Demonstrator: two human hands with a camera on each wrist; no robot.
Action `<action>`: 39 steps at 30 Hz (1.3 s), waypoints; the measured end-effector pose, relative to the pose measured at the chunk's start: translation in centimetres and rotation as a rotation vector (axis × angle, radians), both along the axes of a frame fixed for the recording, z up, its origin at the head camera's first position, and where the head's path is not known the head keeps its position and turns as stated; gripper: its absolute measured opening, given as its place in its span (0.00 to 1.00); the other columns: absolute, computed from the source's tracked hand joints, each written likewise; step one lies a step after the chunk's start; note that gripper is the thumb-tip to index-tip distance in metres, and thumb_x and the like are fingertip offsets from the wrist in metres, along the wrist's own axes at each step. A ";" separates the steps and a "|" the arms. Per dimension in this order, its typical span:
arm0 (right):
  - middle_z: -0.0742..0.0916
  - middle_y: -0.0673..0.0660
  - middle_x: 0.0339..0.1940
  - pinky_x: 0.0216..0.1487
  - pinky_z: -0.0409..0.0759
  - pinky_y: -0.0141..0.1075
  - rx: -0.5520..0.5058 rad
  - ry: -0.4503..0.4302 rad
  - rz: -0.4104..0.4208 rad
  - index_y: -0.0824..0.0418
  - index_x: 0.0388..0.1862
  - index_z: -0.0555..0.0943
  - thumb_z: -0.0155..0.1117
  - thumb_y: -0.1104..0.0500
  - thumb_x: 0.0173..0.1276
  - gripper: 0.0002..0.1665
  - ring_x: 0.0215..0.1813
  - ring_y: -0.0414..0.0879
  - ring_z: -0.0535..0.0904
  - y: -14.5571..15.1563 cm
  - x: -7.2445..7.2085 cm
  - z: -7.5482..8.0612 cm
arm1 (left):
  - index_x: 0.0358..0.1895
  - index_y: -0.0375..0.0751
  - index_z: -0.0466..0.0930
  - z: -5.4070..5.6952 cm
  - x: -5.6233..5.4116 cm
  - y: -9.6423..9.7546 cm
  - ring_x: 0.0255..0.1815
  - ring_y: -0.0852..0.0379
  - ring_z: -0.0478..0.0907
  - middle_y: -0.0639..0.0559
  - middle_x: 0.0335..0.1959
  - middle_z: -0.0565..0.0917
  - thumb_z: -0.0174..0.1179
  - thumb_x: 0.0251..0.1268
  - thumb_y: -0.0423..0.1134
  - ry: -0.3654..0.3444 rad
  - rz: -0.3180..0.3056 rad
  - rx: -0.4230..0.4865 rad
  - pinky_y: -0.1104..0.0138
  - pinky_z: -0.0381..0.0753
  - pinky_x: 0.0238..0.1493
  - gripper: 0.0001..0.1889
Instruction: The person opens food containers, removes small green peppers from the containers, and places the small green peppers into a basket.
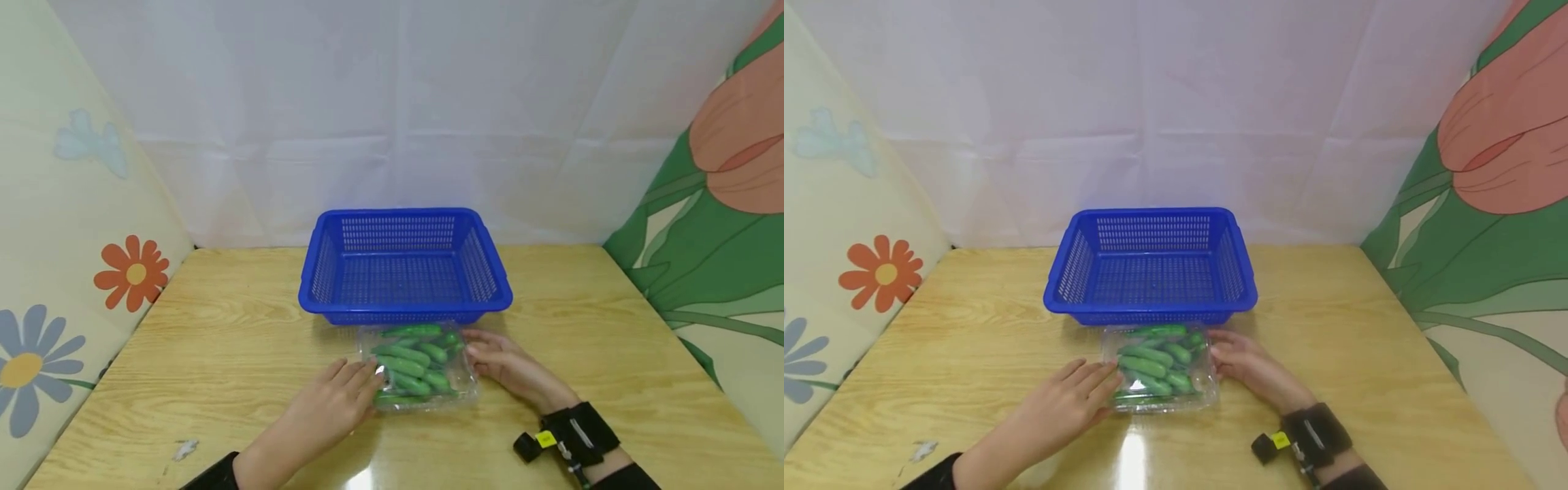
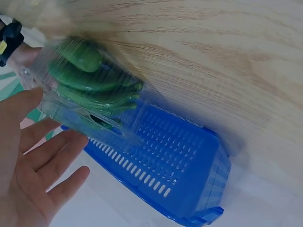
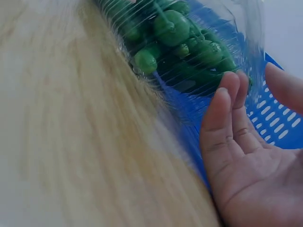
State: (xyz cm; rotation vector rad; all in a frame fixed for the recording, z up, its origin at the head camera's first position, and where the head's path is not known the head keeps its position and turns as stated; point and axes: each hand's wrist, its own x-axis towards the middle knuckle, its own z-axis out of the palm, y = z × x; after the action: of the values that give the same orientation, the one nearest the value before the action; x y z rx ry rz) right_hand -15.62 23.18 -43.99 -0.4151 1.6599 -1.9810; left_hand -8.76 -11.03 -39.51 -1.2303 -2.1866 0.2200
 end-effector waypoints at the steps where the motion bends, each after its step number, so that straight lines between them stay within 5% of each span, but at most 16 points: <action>1: 0.83 0.54 0.53 0.56 0.81 0.37 -0.033 0.006 0.016 0.83 0.73 0.46 0.48 0.65 0.78 0.36 0.50 0.44 0.82 0.1 -0.1 -0.3 | 0.52 0.40 0.84 0.1 0.1 0.1 0.49 0.53 0.83 0.46 0.51 0.86 0.65 0.60 0.50 0.028 0.009 -0.027 0.59 0.83 0.52 0.22; 7: 0.83 0.54 0.55 0.59 0.79 0.37 -0.154 0.031 0.026 0.74 0.72 0.57 0.48 0.68 0.77 0.28 0.54 0.45 0.81 0.5 -0.2 -1.8 | 0.52 0.41 0.85 0.4 0.5 0.6 0.48 0.54 0.83 0.47 0.51 0.86 0.48 0.68 0.40 0.127 0.062 -0.153 0.60 0.83 0.53 0.18; 17: 0.81 0.52 0.56 0.59 0.77 0.33 -0.363 -0.023 0.060 0.60 0.67 0.64 0.42 0.70 0.78 0.21 0.55 0.41 0.79 -0.3 0.5 -2.1 | 0.54 0.42 0.84 0.3 1.0 1.2 0.51 0.53 0.83 0.46 0.53 0.85 0.40 0.73 0.39 0.146 0.116 -0.247 0.61 0.82 0.55 0.21; 24: 0.81 0.52 0.55 0.61 0.76 0.34 -0.343 -0.018 0.051 0.59 0.66 0.64 0.42 0.70 0.79 0.21 0.55 0.42 0.78 -0.4 0.6 -1.8 | 0.59 0.46 0.82 1.2 1.5 1.6 0.56 0.54 0.81 0.48 0.57 0.83 0.43 0.72 0.44 0.169 0.188 -0.420 0.61 0.78 0.59 0.22; 39: 0.82 0.49 0.49 0.59 0.77 0.34 -0.274 -0.022 0.022 0.66 0.70 0.56 0.45 0.70 0.78 0.25 0.53 0.41 0.79 -0.4 0.7 -1.9 | 0.58 0.43 0.82 1.2 2.1 2.6 0.56 0.53 0.81 0.46 0.56 0.84 0.44 0.72 0.45 0.151 0.240 -0.423 0.63 0.78 0.59 0.21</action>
State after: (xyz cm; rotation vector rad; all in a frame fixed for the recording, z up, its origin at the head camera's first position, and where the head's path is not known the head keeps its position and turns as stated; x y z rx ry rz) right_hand -14.95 22.82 -45.85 -0.5049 1.3673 -2.1959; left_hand -6.67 -8.40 -38.26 -1.1156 -2.2170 0.8830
